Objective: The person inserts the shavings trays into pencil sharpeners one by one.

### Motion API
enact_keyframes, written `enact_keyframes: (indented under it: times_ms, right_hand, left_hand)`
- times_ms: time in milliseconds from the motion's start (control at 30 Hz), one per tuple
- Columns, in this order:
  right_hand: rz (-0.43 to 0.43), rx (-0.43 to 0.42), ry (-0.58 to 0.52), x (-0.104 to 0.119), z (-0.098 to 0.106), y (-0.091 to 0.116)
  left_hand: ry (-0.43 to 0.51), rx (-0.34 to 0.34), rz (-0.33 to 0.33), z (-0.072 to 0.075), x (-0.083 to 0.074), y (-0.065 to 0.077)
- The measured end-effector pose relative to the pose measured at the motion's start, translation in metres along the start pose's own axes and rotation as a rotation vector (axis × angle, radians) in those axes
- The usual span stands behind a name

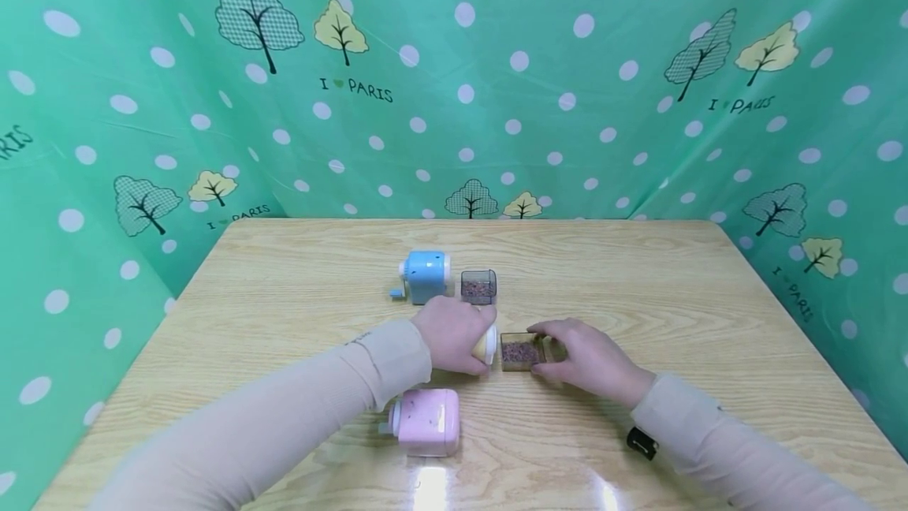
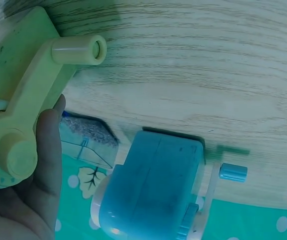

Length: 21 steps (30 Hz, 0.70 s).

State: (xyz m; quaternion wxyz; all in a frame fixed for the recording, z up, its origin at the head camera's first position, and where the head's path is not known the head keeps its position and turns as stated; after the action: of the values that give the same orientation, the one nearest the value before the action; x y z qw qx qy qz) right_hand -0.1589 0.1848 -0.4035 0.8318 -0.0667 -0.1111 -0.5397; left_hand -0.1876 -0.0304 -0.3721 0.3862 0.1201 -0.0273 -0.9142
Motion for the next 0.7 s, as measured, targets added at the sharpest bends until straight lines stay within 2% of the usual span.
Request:
enact_keyframes:
  times_ms: [267,700]
  right_hand:
    - [-0.001,0.001,0.02,0.0031,0.0022,-0.0016]
    - [0.041,0.003,0.009,0.0082,0.0015,-0.006]
  left_hand:
    - [0.013,0.002,-0.006,0.0004,0.0004,0.0004]
    - [0.019,0.002,0.012,-0.0009,0.0005,0.0002]
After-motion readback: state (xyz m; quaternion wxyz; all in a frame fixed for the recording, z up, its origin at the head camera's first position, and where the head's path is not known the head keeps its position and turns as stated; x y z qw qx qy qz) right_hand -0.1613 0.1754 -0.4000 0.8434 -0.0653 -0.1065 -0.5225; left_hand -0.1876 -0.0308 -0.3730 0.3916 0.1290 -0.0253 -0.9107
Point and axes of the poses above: each hand's wrist, its own y-axis away from the middle knuckle, its own z-axis out of the back of the hand, x = y × z, the point moved 2 cm from there along -y, towards the middle knuckle, and after that the axes turned 14 degrees about y, right-handed, at the moved point
